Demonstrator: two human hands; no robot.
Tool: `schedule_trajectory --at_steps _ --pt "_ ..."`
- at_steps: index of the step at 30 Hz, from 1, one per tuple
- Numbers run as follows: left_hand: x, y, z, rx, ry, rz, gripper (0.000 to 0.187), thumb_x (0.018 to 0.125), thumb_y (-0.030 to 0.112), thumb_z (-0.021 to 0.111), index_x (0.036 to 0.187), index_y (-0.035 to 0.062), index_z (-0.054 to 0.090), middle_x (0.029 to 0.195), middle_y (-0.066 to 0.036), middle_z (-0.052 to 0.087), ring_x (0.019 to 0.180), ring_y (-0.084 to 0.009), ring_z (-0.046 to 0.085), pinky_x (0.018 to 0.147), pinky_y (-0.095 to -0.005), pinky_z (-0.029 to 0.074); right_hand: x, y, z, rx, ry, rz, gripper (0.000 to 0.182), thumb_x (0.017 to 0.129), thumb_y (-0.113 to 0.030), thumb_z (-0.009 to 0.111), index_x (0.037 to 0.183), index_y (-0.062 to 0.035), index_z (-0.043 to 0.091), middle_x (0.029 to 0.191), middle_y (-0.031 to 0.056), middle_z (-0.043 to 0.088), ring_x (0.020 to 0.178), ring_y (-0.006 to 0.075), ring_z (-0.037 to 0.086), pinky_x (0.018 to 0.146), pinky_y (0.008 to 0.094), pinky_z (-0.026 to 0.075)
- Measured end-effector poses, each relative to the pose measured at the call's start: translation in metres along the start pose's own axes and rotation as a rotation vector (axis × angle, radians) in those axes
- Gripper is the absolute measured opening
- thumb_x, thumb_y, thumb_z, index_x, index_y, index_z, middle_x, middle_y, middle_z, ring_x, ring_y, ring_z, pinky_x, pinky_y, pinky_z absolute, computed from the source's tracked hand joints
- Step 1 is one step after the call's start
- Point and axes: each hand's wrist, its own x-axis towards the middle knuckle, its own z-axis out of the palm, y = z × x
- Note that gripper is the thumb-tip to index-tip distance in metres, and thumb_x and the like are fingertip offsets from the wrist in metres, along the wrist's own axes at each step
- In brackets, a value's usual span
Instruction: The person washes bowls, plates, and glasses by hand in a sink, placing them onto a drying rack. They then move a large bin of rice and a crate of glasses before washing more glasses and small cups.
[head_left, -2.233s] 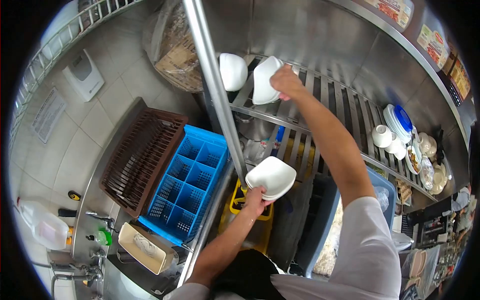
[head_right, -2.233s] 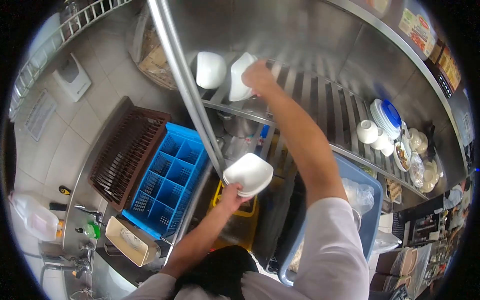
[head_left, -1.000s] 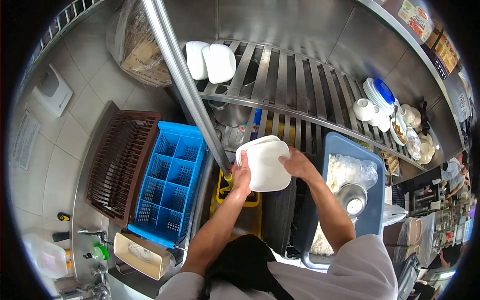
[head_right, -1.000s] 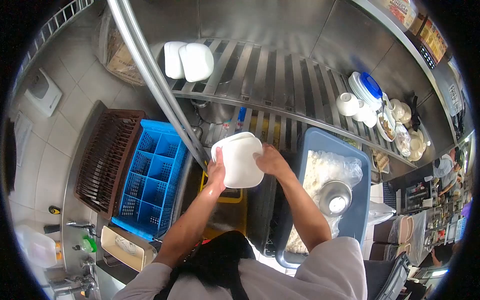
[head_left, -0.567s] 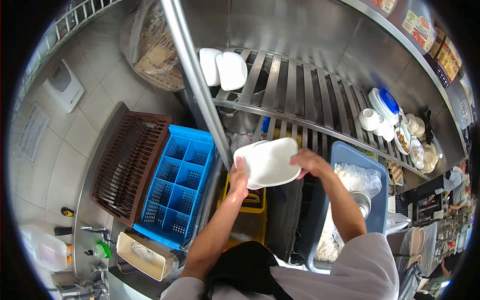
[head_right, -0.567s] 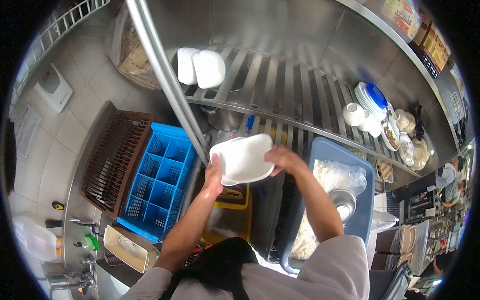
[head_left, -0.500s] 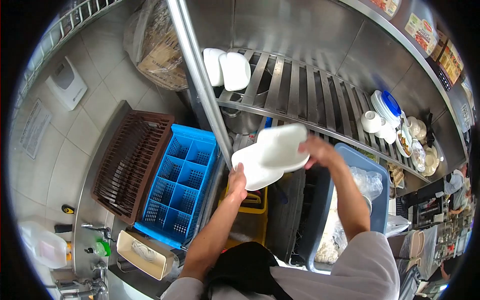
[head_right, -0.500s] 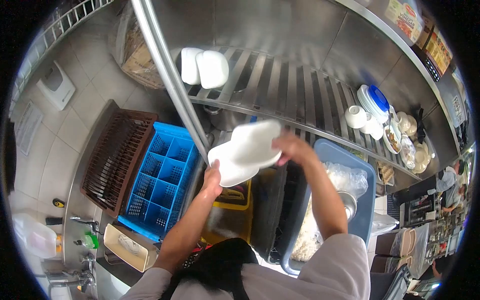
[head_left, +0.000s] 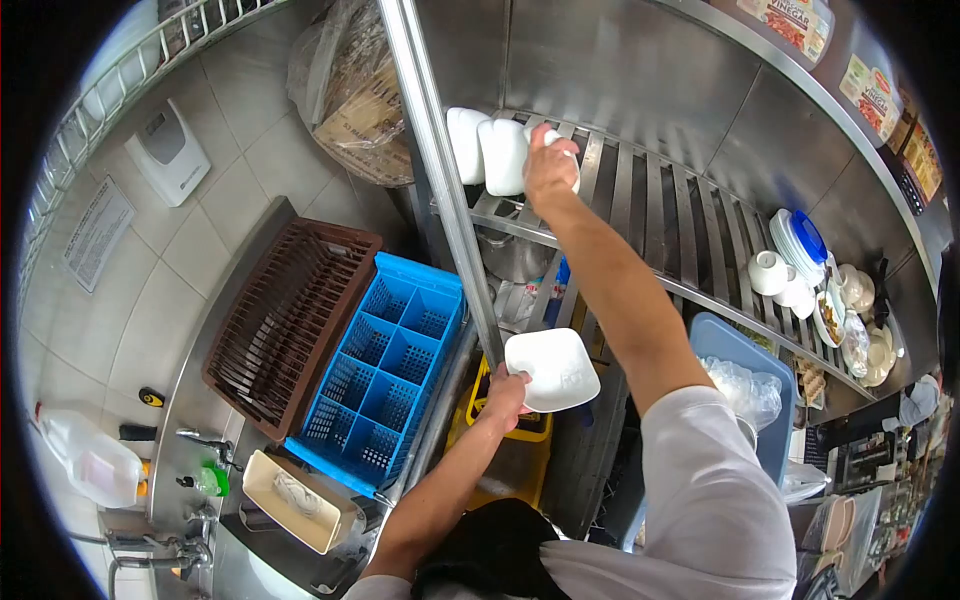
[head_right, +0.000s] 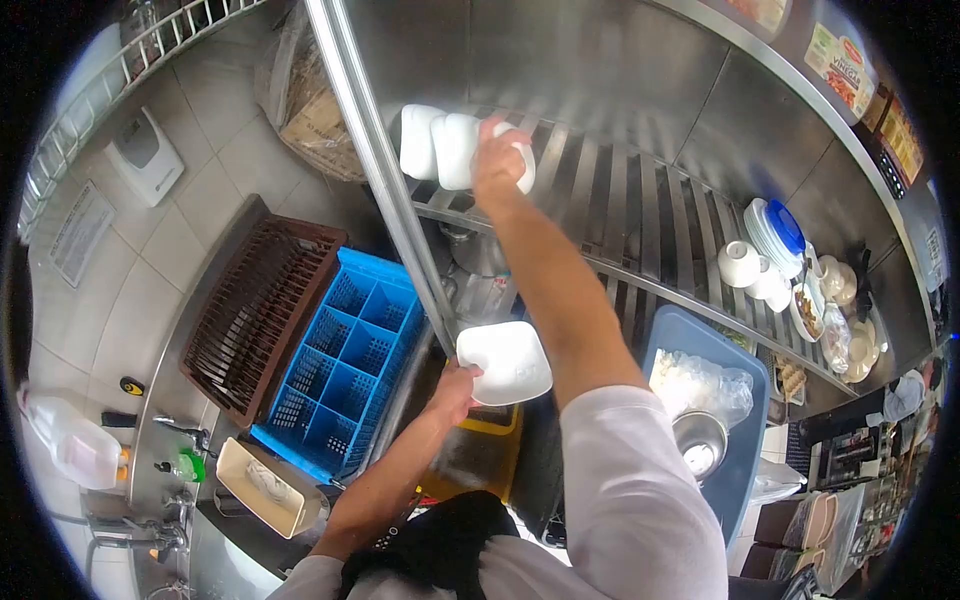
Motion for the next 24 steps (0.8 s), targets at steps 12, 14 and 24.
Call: schedule_trajectory --at_steps 12,14,24 --pt "0.001 0.039 0.02 -0.148 -0.266 -0.071 0.04 0.08 0.001 0.055 0.12 -0.004 0.054 0.111 -0.015 0.062 0.106 -0.0316 0.063 0.088 -0.05 0.055 -0.196 0.195 -0.03 1.065 -1.165 0.1 0.064 0.088 -0.03 0.068 0.14 -0.0008 0.044 0.124 0.017 0.06 0.104 0.0235 0.065 0.072 0.0371 0.06" --pt "-0.012 0.067 0.048 -0.125 -0.371 -0.115 0.04 0.089 0.016 0.057 0.124 -0.0006 0.052 0.115 -0.018 0.061 0.11 -0.0318 0.061 0.094 -0.0508 0.052 -0.206 0.232 0.008 1.272 -0.987 0.194 0.052 0.085 -0.021 0.066 0.129 0.0018 0.05 0.111 0.0166 0.065 0.089 0.024 0.068 0.065 0.0382 0.06" --pt "-0.101 0.064 -0.039 -0.029 -0.452 0.07 0.047 0.092 0.028 0.064 0.131 0.0063 0.049 0.12 -0.016 0.062 0.113 -0.026 0.061 0.097 -0.0445 0.05 -0.027 0.18 -0.034 0.099 0.06 -0.156 0.052 0.096 -0.018 0.042 0.139 0.0091 0.034 0.11 0.0321 0.064 0.099 0.0441 0.065 0.09 0.047 0.051"
